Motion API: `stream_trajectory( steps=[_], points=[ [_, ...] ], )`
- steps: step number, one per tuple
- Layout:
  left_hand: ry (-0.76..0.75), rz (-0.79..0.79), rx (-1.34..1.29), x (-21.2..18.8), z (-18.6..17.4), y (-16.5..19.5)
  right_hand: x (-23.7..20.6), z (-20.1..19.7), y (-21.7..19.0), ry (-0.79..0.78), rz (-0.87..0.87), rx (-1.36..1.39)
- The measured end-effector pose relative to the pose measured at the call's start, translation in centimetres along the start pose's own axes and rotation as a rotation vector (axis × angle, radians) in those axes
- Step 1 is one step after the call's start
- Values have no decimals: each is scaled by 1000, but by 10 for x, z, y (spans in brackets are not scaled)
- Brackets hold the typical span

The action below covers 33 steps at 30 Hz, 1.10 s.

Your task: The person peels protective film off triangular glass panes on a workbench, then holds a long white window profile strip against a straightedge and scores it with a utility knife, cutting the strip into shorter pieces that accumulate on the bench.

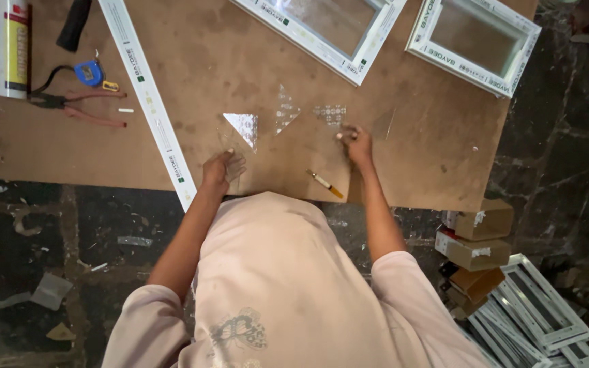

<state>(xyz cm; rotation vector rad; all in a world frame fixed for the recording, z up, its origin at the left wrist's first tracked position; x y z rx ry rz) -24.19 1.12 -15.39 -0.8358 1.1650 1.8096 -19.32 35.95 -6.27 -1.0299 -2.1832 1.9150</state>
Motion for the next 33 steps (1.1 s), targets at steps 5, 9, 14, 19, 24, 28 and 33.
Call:
stream_trajectory(
  steps=[5,9,14,19,24,28,33],
  points=[
    [-123,60,9,-6,-9,-7,-13,2,6,77,-101,-156],
    [-18,26,100,-8,-23,-18,-22,-12,-1,140,-299,-284],
    [49,-1,222,-22,-40,-38,-42,-43,33,209,-34,-43],
    [-5,-56,376,-32,-34,-63,-60,-70,38,229,-177,-62],
    [-170,82,378,-19,5,-74,-61,-77,23,262,-410,-564],
    [-188,57,229,-5,37,-79,-60,-71,22,312,-337,-587],
    [-137,46,182,-9,53,-78,-97,-43,25,423,-387,-698]
  ],
)
Point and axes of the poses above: each hand's wrist, its own x-axis towards the middle knuckle, its own z-axis out of the palm, y = z × x, the point moved 7 cm from there along x, towards the middle knuckle, and after that the axes turned 6 degrees about x, right-handed, at the moved point
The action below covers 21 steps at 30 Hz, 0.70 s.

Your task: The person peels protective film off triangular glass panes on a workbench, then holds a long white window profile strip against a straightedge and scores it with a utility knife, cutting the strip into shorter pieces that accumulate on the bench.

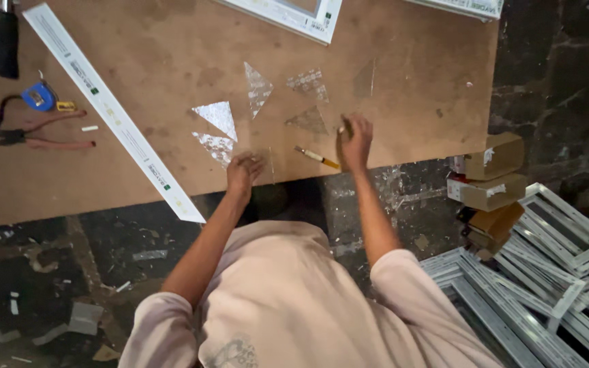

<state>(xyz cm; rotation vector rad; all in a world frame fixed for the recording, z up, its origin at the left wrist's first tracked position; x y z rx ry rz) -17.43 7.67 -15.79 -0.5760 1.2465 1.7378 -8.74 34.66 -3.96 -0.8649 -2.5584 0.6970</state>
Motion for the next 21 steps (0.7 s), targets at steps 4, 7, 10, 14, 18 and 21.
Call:
stream_trajectory(
  steps=[4,7,10,14,18,21],
  points=[
    [-2,140,151,-15,5,12,-45,14,-17,-117,-55,-101],
    [85,309,515,-26,9,24,-70,17,-27,-175,-117,-20],
    [207,372,773,-37,14,29,-80,17,-36,-226,-155,26],
    [189,328,325,-40,21,20,-78,19,-40,-367,-127,56],
    [228,397,224,-46,30,11,-78,28,-31,-594,96,427],
    [378,541,584,-59,44,18,-84,39,-24,-771,372,795]
  ],
)
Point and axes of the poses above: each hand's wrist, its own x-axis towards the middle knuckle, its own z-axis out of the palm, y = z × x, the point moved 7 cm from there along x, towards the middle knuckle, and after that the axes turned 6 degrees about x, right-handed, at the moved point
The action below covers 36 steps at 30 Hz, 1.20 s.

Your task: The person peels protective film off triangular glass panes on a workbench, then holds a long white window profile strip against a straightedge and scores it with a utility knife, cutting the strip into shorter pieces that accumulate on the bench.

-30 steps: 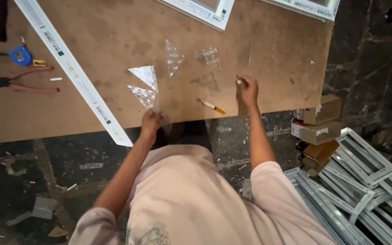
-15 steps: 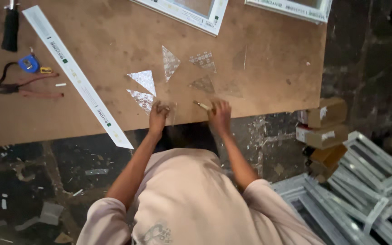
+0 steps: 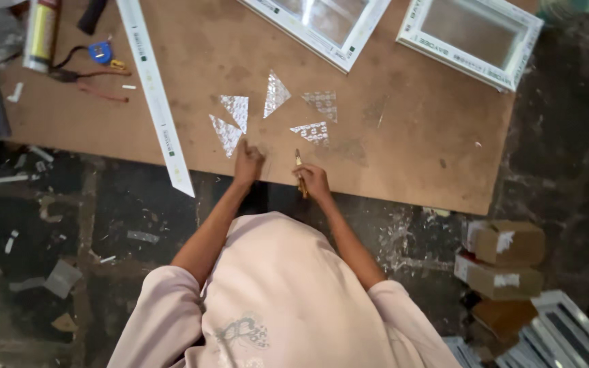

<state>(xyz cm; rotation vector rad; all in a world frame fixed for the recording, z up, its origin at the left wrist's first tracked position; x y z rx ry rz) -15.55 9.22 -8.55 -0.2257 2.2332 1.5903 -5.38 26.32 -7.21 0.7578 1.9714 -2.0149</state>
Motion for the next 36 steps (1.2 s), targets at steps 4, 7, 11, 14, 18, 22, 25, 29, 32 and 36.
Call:
stream_trajectory(
  steps=[4,7,11,14,18,22,25,29,32,36],
  points=[
    [105,257,395,-19,-4,24,-17,7,6,-245,-4,482],
    [234,360,505,-34,-24,27,-33,13,12,-346,-47,465],
    [334,273,486,-38,-66,7,-39,27,21,-459,-75,442],
    [275,365,609,-31,-87,5,-34,39,19,-446,-93,461],
    [45,720,960,-1,-85,26,-26,56,-7,-243,-363,-40],
    [-143,816,1106,42,-83,34,-9,105,-46,-122,-503,-526],
    [-110,826,1109,61,-102,29,4,150,-68,-75,-665,-711],
    [47,655,1177,80,-139,9,37,193,-83,4,-695,-853],
    [31,520,1197,99,-158,0,70,219,-94,6,-665,-943],
    [120,494,1235,121,-179,7,109,236,-105,-23,-481,-1033]
  ],
)
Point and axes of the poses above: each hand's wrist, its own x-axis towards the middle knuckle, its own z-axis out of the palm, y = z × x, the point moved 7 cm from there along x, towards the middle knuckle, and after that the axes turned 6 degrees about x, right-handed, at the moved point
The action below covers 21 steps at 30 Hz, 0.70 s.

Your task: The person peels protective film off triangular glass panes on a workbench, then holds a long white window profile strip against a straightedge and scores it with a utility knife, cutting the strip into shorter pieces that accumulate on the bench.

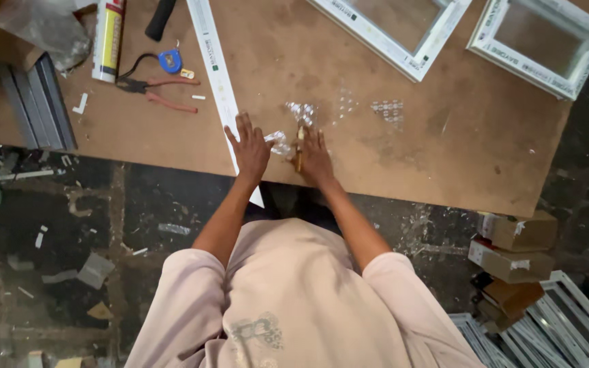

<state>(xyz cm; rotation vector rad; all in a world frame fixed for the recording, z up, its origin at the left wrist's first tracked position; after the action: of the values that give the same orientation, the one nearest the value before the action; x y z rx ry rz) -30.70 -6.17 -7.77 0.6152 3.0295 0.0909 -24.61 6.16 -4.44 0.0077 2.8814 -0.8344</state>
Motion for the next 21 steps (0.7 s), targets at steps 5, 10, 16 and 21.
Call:
stream_trajectory(
  steps=[5,10,16,21],
  points=[
    [2,-38,-90,2,3,-10,20,-14,9,28,-57,-27],
    [-9,-126,-59,-9,7,-5,8,-18,11,117,-164,136],
    [-16,-65,-86,-9,9,5,-9,-1,-26,240,-358,85],
    [83,370,-139,-23,2,34,-15,-6,-9,379,-169,351]
  ],
)
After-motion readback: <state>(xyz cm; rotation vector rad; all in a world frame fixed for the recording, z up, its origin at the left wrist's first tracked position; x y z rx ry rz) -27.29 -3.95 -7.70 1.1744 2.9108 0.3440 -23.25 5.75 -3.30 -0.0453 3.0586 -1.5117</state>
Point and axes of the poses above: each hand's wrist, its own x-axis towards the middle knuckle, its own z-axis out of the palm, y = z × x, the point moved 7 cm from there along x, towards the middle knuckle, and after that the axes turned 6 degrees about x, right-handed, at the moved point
